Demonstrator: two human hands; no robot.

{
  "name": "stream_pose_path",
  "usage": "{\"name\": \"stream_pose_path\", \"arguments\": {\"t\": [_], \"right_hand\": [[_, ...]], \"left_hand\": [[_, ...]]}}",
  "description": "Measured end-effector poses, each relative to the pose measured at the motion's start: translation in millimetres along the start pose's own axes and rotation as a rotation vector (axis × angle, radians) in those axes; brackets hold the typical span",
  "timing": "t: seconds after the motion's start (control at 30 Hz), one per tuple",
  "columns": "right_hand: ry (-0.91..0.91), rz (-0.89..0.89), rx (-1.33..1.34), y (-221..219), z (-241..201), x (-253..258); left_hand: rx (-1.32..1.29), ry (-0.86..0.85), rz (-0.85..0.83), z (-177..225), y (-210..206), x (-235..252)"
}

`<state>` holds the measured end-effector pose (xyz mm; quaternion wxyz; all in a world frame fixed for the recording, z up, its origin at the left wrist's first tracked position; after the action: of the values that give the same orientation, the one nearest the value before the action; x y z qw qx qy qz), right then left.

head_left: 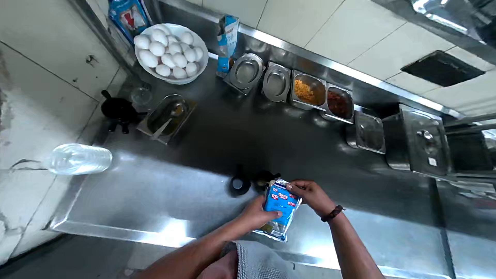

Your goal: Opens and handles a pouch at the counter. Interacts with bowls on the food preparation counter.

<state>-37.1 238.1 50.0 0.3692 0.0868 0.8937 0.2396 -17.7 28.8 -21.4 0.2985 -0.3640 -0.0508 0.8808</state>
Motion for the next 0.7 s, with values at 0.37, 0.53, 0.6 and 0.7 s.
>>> {"name": "stream_pose_path", "arguments": {"t": [0.37,0.53,0.6,0.7], "right_hand": [[0.058,0.007,0.005,4.4,-5.8,-3.5],[0.075,0.021,0.014,6.7,-8.5,-7.2],[0.077,0.029,0.005,7.3,-9.4,-7.5],[0.063,0.024,0.003,6.7,-8.0,-4.9]], "left_hand": [[0.083,-0.032,0.022,3.3,2.0,2.5],[0.113,-0.044,0.019,6.8,1.4,2.1],[0.113,-0.046,0.013,8.7,1.5,1.3],[0.11,-0.04,0.007,7.7,1.7,1.7]]}}
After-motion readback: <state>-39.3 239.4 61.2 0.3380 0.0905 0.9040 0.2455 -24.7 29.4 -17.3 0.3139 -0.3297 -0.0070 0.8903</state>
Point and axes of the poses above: each hand's wrist, its own x-axis towards the middle knuckle, its own y-axis out of the back of the hand, z = x × y, the point moved 4 cm from there along x, towards the middle knuckle, and after that the axes turned 12 degrees about z, right-handed, at the moved point
